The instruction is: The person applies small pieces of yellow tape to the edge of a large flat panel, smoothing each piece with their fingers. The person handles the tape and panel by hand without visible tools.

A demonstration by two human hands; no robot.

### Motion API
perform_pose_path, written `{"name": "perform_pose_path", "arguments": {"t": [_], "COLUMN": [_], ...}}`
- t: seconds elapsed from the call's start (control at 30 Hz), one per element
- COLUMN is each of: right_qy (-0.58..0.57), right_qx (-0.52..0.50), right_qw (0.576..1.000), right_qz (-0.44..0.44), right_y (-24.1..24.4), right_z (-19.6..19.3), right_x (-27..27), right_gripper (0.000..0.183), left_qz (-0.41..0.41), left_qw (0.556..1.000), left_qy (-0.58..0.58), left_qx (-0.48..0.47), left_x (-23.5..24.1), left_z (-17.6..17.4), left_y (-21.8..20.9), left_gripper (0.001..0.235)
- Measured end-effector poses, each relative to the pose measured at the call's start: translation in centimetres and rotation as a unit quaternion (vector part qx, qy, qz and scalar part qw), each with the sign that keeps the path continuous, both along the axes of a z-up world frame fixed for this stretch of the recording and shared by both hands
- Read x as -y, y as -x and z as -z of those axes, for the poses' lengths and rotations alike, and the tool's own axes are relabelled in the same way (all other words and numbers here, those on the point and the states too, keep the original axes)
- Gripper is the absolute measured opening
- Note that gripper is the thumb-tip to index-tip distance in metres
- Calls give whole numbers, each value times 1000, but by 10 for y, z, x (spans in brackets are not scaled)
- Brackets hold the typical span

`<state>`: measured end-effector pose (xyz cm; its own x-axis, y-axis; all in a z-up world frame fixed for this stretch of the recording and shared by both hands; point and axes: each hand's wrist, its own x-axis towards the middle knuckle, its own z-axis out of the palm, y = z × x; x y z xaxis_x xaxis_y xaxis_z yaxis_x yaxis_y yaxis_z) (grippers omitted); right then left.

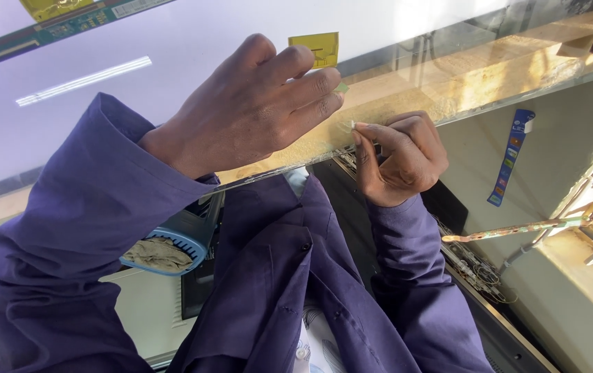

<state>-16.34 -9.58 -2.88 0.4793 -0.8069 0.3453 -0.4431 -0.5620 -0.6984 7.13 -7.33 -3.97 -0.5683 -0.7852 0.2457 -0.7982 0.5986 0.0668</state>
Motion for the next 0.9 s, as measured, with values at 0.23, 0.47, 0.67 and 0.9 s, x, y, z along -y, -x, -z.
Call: {"name": "perform_pose_path", "arguments": {"t": [0.23, 0.47, 0.67, 0.9], "right_qy": [2, 15, 19, 37], "right_qx": [-3, 4, -20, -32], "right_qw": [1000, 1000, 999, 995], "right_qz": [4, 2, -18, -82], "right_y": [-2, -6, -10, -19], "right_z": [-4, -3, 1, 2], "right_x": [-7, -8, -1, 4], "right_gripper": [6, 6, 4, 8], "left_qz": [-7, -53, -35, -8], "left_qw": [986, 970, 967, 990], "left_qy": [50, 6, -12, 9], "left_qx": [-158, -238, -251, -142], "left_x": [3, 4, 7, 8], "left_z": [-5, -5, -8, -4], "left_y": [2, 5, -4, -8], "left_gripper": [12, 17, 11, 27]}}
